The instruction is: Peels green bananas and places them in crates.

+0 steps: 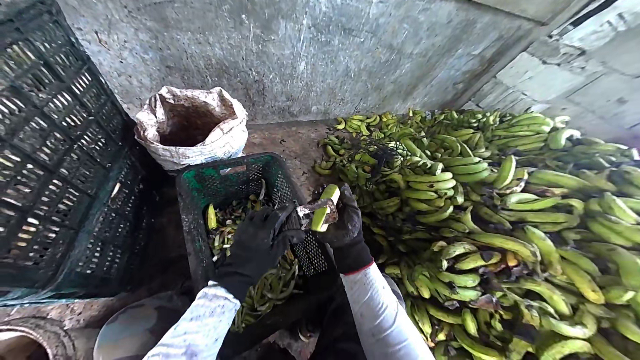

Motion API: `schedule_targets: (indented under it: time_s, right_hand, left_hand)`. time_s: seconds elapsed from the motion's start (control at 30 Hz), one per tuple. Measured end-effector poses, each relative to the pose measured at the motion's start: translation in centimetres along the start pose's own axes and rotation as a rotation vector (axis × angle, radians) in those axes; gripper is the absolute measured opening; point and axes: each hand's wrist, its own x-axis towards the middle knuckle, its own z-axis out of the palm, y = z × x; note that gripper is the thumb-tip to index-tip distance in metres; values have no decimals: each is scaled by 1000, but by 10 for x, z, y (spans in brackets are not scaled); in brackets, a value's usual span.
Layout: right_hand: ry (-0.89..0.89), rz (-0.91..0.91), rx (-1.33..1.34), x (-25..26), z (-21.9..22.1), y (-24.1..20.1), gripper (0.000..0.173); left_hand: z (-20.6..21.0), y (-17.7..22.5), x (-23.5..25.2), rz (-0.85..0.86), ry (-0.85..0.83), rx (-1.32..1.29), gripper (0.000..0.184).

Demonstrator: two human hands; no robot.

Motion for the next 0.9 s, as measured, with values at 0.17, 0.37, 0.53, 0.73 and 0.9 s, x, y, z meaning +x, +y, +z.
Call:
schedule_targets:
  time_s: [0.17, 0.37, 0.53, 0.73, 0.9]
  right_hand:
    - [-98, 200, -224, -9, 5, 4, 45]
    - [158, 71, -737, -18, 8, 15, 44]
    - [-118, -39, -1345, -29, 3, 16, 60]
    - [51, -91, -1247, -32, -6, 13, 54]
    - [183, 148, -350, -13, -20, 2, 51]
  left_hand:
    - [-4, -8, 0, -36, -45, 3, 58]
    - [2, -4, -4, -189, -147, -16, 65]
    - [-9, -13, 6, -452, -181, -290, 44]
    - [-14, -26, 6, -547, -116, -289, 47]
    - [-13, -14, -5, -304, -218, -149, 58]
